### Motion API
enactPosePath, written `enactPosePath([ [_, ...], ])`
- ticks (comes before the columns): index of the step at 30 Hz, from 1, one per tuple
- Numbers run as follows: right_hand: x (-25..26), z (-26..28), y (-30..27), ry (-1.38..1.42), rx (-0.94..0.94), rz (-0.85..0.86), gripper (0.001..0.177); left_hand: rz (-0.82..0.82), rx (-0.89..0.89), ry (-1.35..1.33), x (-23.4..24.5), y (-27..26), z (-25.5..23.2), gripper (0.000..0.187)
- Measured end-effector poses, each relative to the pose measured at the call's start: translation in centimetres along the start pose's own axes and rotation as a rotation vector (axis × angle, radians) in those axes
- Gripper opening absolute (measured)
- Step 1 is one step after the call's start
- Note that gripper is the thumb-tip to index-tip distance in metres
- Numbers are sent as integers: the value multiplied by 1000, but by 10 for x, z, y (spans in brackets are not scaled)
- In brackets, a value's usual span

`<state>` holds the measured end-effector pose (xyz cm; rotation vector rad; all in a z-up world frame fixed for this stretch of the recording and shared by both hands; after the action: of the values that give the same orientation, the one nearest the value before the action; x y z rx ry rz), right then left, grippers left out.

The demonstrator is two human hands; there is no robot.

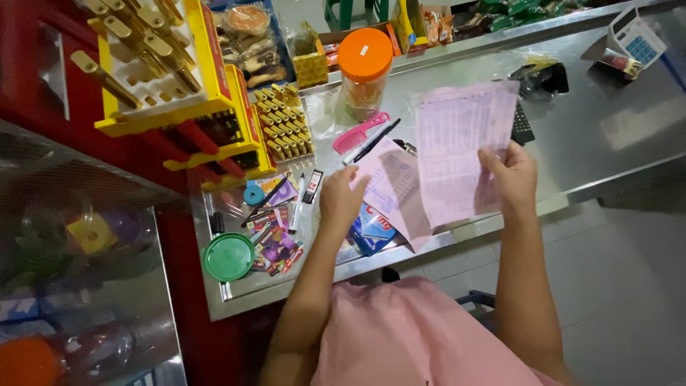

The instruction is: The person opens a drawer and places a pink paper inside, then closes the drawer. They pick up a plastic bag and place it into a clear jar, then move the jar. They handle a plastic-wrapped snack, a calculator, a remote, scissors, and a pen, placing the pen and scissors into a jar. They move several small items and remote controls around the counter.

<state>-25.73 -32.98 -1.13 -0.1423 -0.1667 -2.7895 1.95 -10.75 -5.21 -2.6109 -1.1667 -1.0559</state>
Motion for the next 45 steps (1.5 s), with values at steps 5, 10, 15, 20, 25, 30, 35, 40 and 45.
enactPosePath([
  [5,18,-23,2,208,-83,4,23,125,142,151,-47,-17,16,67],
  [10,22,-34,3,262,-156,12,25,-21,-13,-1,-28,-15,-13,38],
  [15,26,-35,9,485,-216,33,30,176,-239,-264,-23,-30,-69,18],
  [20,14,-44,9,396,-325,135,23,462,-233,-100,-52,-49,-87,15],
  [25,-25,-77,-4,-49,-455,292,23,379,-427,163,-69,-61,-83,20],
  [30,-85,-59,2,-512,206,400,30,220,-476,-101,-53,-67,-68,30],
  [35,-96,-63,-8,-639,210,276,49,74,-170,26,-31,-62,-40,37],
  [40,-91,-32,-17,-686,191,171,67,-96,-72,69,-8,-60,-35,88],
  [45,-86,-37,-20,-420,-205,202,55,-9,49,-163,-23,-55,-5,83],
])
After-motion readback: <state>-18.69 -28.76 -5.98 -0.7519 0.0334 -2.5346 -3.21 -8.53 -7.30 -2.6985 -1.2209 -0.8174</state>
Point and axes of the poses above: each hand's wrist, its own y-axis towards the middle knuckle, its own x-axis out of the back of the hand, z = x × y, the point moved 10 cm from there along y, towards the middle knuckle, and after that the axes turned 3 degrees about -z, right-handed, at the moved point
